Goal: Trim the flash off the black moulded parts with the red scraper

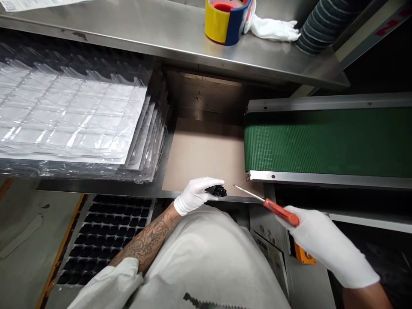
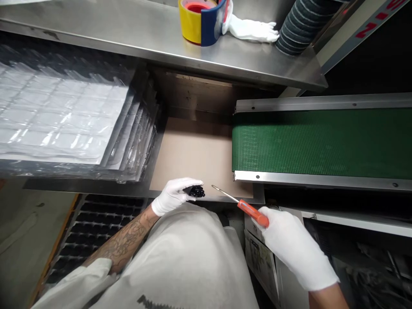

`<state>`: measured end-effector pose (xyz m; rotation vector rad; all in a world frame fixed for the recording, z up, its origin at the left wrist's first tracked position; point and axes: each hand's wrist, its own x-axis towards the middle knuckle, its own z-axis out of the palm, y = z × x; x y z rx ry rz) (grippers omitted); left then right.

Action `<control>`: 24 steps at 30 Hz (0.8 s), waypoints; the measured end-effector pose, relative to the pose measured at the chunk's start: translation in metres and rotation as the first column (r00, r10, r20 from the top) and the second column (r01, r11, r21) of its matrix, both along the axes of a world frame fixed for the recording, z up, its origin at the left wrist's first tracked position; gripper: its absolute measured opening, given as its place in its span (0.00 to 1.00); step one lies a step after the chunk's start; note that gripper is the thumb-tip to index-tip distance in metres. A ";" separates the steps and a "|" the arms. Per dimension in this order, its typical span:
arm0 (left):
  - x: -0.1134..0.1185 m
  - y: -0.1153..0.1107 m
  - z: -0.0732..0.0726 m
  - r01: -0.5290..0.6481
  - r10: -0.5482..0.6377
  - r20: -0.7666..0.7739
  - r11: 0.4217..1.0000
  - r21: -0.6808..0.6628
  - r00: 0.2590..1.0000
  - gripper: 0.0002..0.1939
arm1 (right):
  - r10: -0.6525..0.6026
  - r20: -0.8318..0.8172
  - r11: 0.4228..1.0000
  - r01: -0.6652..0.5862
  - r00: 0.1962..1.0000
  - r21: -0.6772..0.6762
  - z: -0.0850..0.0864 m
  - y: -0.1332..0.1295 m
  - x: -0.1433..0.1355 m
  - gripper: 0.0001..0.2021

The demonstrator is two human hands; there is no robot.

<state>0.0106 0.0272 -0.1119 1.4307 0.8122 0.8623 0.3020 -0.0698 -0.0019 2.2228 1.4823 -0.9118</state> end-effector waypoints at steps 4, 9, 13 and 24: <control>0.003 -0.001 -0.005 -0.079 0.084 0.048 0.993 -0.087 0.995 0.18 | 0.004 -0.013 1.000 -0.004 1.000 -0.003 0.001 -0.008 0.001 0.07; 0.010 0.001 -0.014 -0.297 0.342 0.130 0.914 -0.276 0.931 0.15 | 0.041 0.025 0.999 -0.040 0.999 -0.031 -0.005 -0.015 -0.015 0.10; 0.015 0.004 -0.014 -0.256 0.373 0.218 0.868 -0.426 0.902 0.18 | 0.104 0.041 0.995 -0.104 0.994 0.002 -0.010 -0.011 -0.033 0.13; 0.013 0.003 -0.023 0.051 0.509 0.502 0.665 -0.745 0.699 0.13 | 0.059 -0.046 0.997 -0.057 0.997 0.045 -0.032 -0.015 -0.040 0.09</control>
